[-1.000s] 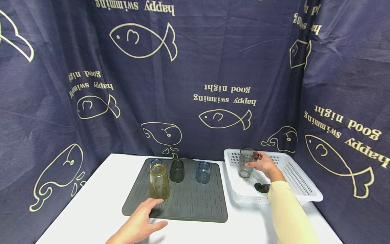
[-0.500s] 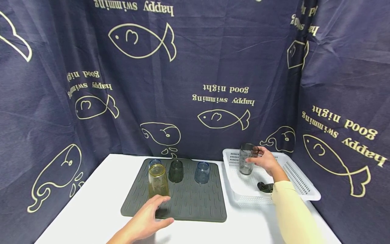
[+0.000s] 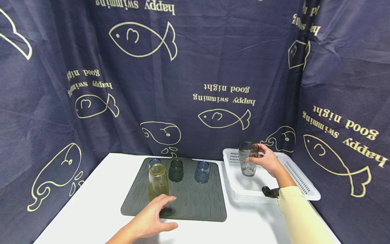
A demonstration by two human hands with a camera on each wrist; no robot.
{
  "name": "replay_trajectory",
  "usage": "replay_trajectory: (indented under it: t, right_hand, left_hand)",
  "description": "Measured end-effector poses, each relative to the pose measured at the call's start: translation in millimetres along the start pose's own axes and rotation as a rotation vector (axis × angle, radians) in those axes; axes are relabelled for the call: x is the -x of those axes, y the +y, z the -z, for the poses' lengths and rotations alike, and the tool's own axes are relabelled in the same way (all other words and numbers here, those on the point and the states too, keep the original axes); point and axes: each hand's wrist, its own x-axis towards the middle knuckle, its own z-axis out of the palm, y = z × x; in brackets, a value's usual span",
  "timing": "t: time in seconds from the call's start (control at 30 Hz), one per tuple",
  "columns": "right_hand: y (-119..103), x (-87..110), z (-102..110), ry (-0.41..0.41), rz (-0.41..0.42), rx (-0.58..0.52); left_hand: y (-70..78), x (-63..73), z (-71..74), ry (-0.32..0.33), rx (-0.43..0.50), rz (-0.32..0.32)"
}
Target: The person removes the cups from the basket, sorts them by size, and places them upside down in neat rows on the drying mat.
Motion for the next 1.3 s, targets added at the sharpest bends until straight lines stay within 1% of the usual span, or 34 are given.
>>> replay_trajectory:
  t: [0.1, 0.2, 0.33, 0.53, 0.67, 0.7, 0.8, 0.93, 1.1, 1.2, 1.3]
  right_hand:
    - [-3, 4.5, -1, -0.008, 0.033, 0.008]
    - [-6, 9.9, -3, -0.009, 0.065, 0.025]
    - [-11, 19.4, -9, -0.006, 0.102, 0.037]
    - [-18, 31.8, -17, -0.01, 0.178, 0.092]
    - [-23, 39.3, -21, 0.008, 0.224, 0.101]
    - [-25, 41.5, -23, 0.013, 0.233, 0.096]
    - [-32, 50.5, -27, 0.019, 0.258, 0.086]
    - [-43, 62.6, -34, 0.03, 0.279, 0.1]
    - [-53, 73.9, -44, 0.055, 0.301, 0.117]
    - [-60, 82.9, -51, 0.062, 0.322, 0.129]
    - [-66, 93.0, -59, 0.067, 0.357, 0.144]
  left_hand:
    - [2.6, -1.4, 0.3, -0.039, -0.041, -0.007]
    - [4.3, -2.8, -0.7, -0.059, -0.05, -0.019]
    - [5.7, -5.3, -1.7, -0.043, -0.054, -0.03]
    - [8.4, -10.7, -2.7, -0.002, -0.066, -0.053]
    - [12.2, -15.6, -3.5, 0.003, -0.041, -0.054]
    - [12.8, -16.8, -3.8, 0.003, -0.027, -0.054]
    - [14.4, -21.2, -4.6, 0.004, 0.052, -0.048]
    - [14.3, -28.2, -6.2, -0.005, 0.203, -0.038]
    - [13.0, -37.3, -10.0, -0.015, 0.357, -0.009]
    - [11.7, -40.8, -13.6, -0.007, 0.432, 0.005]
    - [11.6, -43.8, -17.5, 0.001, 0.484, 0.01]
